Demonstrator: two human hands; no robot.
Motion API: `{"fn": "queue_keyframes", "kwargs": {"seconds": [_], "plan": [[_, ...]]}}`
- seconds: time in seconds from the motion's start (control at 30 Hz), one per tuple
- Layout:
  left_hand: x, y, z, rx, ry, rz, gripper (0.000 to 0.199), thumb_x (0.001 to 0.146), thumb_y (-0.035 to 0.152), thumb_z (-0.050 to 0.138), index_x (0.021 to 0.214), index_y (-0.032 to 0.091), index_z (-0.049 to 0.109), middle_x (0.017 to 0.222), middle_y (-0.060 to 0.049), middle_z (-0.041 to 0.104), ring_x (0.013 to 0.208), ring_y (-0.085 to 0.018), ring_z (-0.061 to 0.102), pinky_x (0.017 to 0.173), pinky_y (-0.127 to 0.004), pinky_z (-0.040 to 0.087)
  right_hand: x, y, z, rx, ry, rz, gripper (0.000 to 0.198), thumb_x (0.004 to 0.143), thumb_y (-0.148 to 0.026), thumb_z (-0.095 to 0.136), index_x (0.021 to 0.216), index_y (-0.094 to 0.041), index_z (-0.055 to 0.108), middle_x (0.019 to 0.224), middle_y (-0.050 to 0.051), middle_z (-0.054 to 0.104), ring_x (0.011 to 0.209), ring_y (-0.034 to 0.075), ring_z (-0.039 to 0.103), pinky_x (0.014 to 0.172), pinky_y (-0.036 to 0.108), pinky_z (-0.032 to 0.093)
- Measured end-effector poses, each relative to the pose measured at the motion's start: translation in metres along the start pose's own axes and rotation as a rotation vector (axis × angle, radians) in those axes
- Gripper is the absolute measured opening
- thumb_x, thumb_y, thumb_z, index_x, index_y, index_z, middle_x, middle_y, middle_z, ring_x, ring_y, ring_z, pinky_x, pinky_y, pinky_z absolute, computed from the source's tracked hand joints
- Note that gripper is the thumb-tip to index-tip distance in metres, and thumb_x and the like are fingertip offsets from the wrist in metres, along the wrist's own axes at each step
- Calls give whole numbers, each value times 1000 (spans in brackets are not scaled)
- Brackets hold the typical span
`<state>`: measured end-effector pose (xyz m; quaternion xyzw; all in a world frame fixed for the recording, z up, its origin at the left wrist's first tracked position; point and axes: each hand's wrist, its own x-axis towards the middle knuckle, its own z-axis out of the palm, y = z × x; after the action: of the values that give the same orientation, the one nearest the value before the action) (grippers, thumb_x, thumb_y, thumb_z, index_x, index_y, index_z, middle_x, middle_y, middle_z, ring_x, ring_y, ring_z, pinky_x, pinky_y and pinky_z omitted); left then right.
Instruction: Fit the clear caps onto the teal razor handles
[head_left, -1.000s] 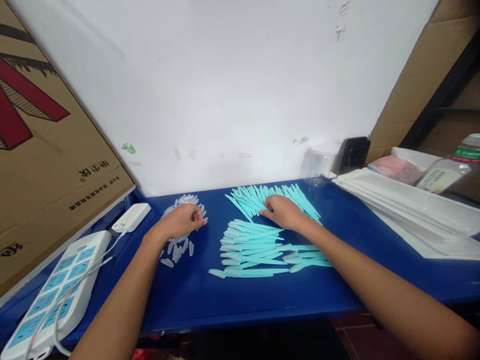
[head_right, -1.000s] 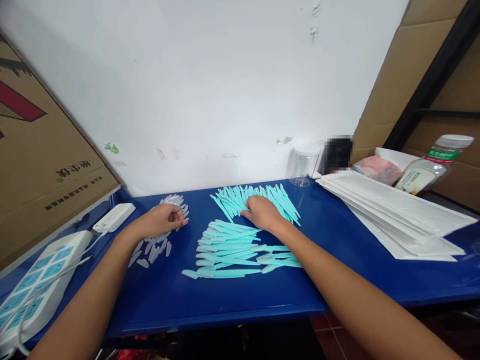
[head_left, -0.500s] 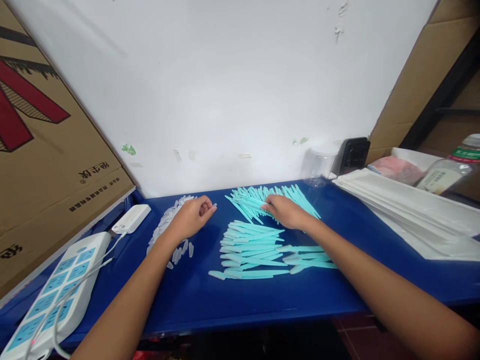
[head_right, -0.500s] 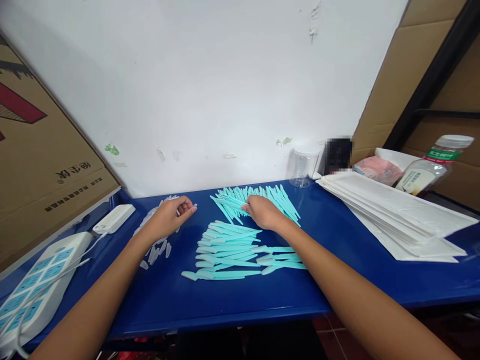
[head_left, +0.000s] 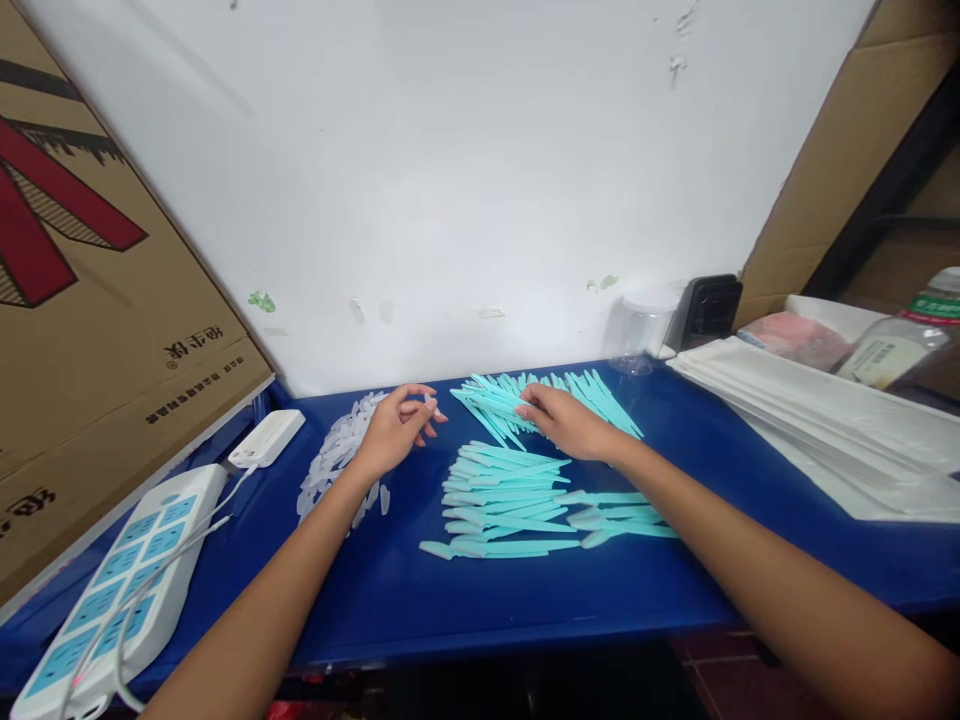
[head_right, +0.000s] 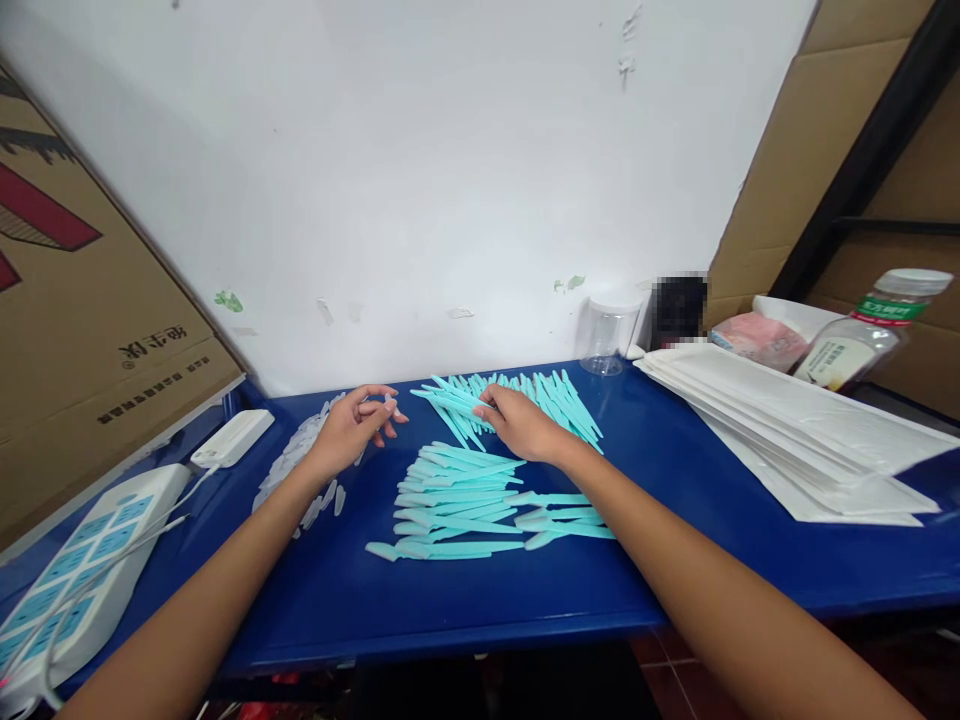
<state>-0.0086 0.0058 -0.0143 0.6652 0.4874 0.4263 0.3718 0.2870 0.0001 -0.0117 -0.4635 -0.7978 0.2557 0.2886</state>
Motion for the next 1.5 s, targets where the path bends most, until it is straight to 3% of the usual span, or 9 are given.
{"fn": "queue_keyframes", "kwargs": {"seconds": [0.3,0.53,0.73,1.07,1.5], "plan": [[-1,7,-3,-223,54,-94,50,86,58,72,110,15,66,110,-17,77,73,-18,71,55,-26,55,-1,-8,3,163,-58,78,23,100,-39,47,85,-22,47,69,-3,50,65,15,50,60,28,38],[0,3,-4,-271,116,-88,51,81,58,77,110,16,75,116,-14,73,78,-16,68,56,-23,53,-1,-7,4,182,-84,82,23,99,-41,50,88,-21,51,69,-3,52,64,15,49,58,27,38],[0,1,-5,-236,151,-108,56,75,59,82,109,15,78,109,-14,75,74,-15,63,56,-24,52,-1,-5,5,195,-83,67,24,98,-42,50,87,-21,51,70,-3,52,65,15,52,58,27,38],[-1,2,0,-183,89,-92,50,72,54,86,104,15,80,102,-12,77,69,-15,63,55,-26,52,-1,-5,6,201,-85,52,26,98,-44,51,87,-21,52,73,-3,53,66,15,52,60,27,39],[-7,7,8,-174,21,-131,44,69,53,87,91,15,80,92,-12,78,63,-14,60,54,-28,50,-4,-8,8,292,9,45,28,94,-46,56,87,-20,56,75,-1,56,66,16,57,61,28,41]]}}
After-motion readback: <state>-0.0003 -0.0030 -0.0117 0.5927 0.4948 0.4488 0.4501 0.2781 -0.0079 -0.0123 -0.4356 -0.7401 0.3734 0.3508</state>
